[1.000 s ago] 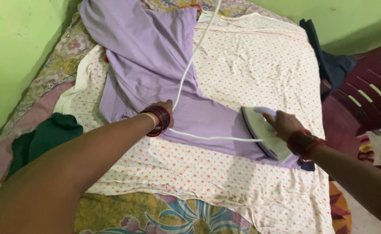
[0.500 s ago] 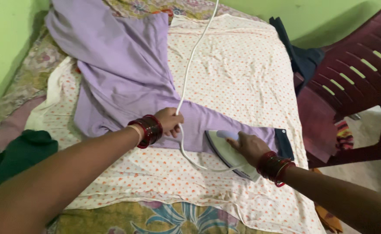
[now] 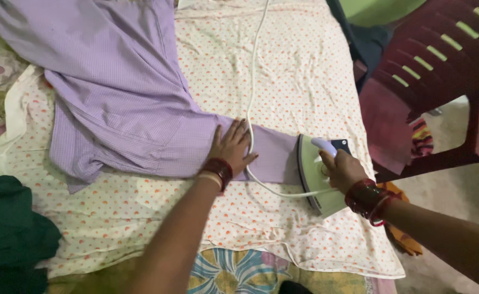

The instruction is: The person irons a light purple shirt on a bed, smoothing the sleeves and body with an electric iron. After finishing the shirt, the person picks up a dark green top, lays it flat, and irons it similarly.

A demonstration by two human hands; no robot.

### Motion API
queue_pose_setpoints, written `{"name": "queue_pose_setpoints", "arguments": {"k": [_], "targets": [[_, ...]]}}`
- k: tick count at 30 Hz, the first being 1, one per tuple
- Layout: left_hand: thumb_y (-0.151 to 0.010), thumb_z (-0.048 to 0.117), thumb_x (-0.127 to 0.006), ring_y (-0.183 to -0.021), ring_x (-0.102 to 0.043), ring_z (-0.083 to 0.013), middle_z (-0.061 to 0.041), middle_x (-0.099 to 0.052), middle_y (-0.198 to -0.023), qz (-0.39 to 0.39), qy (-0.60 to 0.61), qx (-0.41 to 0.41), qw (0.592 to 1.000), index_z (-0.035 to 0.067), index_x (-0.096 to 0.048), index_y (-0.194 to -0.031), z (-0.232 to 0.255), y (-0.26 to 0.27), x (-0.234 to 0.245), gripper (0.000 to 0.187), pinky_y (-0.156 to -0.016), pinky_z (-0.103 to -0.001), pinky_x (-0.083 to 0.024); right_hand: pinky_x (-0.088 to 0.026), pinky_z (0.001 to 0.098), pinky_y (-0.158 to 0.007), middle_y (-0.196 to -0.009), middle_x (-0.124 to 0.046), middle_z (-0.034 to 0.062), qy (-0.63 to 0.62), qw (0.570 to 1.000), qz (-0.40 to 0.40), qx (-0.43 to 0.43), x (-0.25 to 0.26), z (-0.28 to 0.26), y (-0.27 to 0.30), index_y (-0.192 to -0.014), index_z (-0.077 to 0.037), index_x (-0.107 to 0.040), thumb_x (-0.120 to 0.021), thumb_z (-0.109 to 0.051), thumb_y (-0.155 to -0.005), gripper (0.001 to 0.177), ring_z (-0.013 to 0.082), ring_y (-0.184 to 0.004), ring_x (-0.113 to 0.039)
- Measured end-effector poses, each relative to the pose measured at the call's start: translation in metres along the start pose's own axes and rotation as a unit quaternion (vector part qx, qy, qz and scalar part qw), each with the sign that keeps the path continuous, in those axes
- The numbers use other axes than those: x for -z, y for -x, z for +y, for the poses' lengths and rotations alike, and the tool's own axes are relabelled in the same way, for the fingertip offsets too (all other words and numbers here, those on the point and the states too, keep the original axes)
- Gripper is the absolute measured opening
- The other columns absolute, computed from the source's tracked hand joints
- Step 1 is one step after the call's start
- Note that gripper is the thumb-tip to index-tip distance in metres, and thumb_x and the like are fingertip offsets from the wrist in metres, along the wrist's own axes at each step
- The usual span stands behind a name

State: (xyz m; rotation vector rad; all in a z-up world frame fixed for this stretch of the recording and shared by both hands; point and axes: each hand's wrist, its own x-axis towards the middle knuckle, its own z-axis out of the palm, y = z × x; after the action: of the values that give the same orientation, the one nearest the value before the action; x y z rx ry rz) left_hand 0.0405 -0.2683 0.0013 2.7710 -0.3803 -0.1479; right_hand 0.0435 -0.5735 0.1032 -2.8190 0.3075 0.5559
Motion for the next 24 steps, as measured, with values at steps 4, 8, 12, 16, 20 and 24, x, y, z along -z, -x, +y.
{"name": "queue_pose_setpoints", "arguments": {"k": [4,8,12,16,20,24], "targets": [[-0.100,0.058,-0.036,-0.155,-0.012,-0.0230,-0.006,-0.022,-0.167,0.069,-0.068,0.009,0.995,0.016,-0.036,-0.156,0.012,0.016,-0.003,0.069,-0.122,-0.060,-0.010,-0.060,0.0457,-0.068,-0.076,-0.074,0.0227,-0.029,0.999,0.038,0.014,0.000,-0.008,-0.035,-0.102,0.005,-0.066,-0.048,-0.056,-0.103,0.063,0.0341,-0.066,-0.076],[-0.103,0.048,-0.034,-0.155,-0.017,-0.0223,-0.005,-0.026,-0.167,0.082,-0.075,0.014,0.994,0.019,-0.034,-0.158,0.009,0.016,-0.006,0.062,-0.122,-0.059,-0.012,-0.059,0.0464,-0.073,-0.078,-0.074,0.0263,-0.002,0.996,0.083,0.020,0.009,-0.029,-0.100,-0.090,0.007,-0.073,-0.048,-0.056,-0.108,0.070,0.0355,-0.073,-0.074],[-0.104,0.036,-0.034,-0.154,-0.021,-0.0224,-0.002,-0.030,-0.166,0.131,-0.042,0.010,0.990,0.023,-0.034,-0.159,0.008,0.015,-0.014,0.057,-0.122,-0.058,-0.014,-0.057,0.0505,-0.073,-0.086,-0.071,0.0288,0.047,0.989,0.133,0.041,0.004,-0.023,-0.127,-0.097,0.009,-0.074,-0.053,-0.055,-0.109,0.068,0.0413,-0.079,-0.069],[-0.100,0.035,-0.038,-0.152,-0.024,-0.0233,-0.004,-0.032,-0.164,0.120,-0.063,0.012,0.991,0.021,-0.038,-0.157,0.005,0.016,-0.017,0.058,-0.121,-0.057,-0.016,-0.062,0.0461,-0.063,-0.082,-0.073,0.0200,0.169,0.970,0.032,0.172,-0.012,0.026,-0.082,-0.136,-0.010,-0.063,-0.059,-0.033,-0.086,0.055,0.0350,-0.068,-0.075],[-0.103,0.035,-0.039,-0.156,-0.024,-0.0210,-0.002,-0.033,-0.166,0.104,-0.073,0.028,0.991,0.021,-0.044,-0.152,0.008,0.020,-0.016,0.051,-0.124,-0.055,-0.015,-0.061,0.0462,-0.067,-0.077,-0.076,0.0195,0.005,1.000,-0.013,-0.021,-0.030,0.073,-0.014,-0.111,0.004,-0.068,-0.054,-0.052,-0.107,0.058,0.0324,-0.066,-0.078],[-0.098,0.034,-0.043,-0.153,-0.025,-0.0220,-0.003,-0.034,-0.166,0.169,-0.050,0.017,0.984,0.023,-0.044,-0.155,0.009,0.020,-0.012,0.058,-0.124,-0.054,-0.014,-0.059,0.0455,-0.060,-0.085,-0.073,0.0186,0.257,0.943,0.068,0.199,-0.013,0.103,0.011,-0.128,-0.008,-0.064,-0.064,-0.041,-0.089,0.051,0.0336,-0.067,-0.074]]}}
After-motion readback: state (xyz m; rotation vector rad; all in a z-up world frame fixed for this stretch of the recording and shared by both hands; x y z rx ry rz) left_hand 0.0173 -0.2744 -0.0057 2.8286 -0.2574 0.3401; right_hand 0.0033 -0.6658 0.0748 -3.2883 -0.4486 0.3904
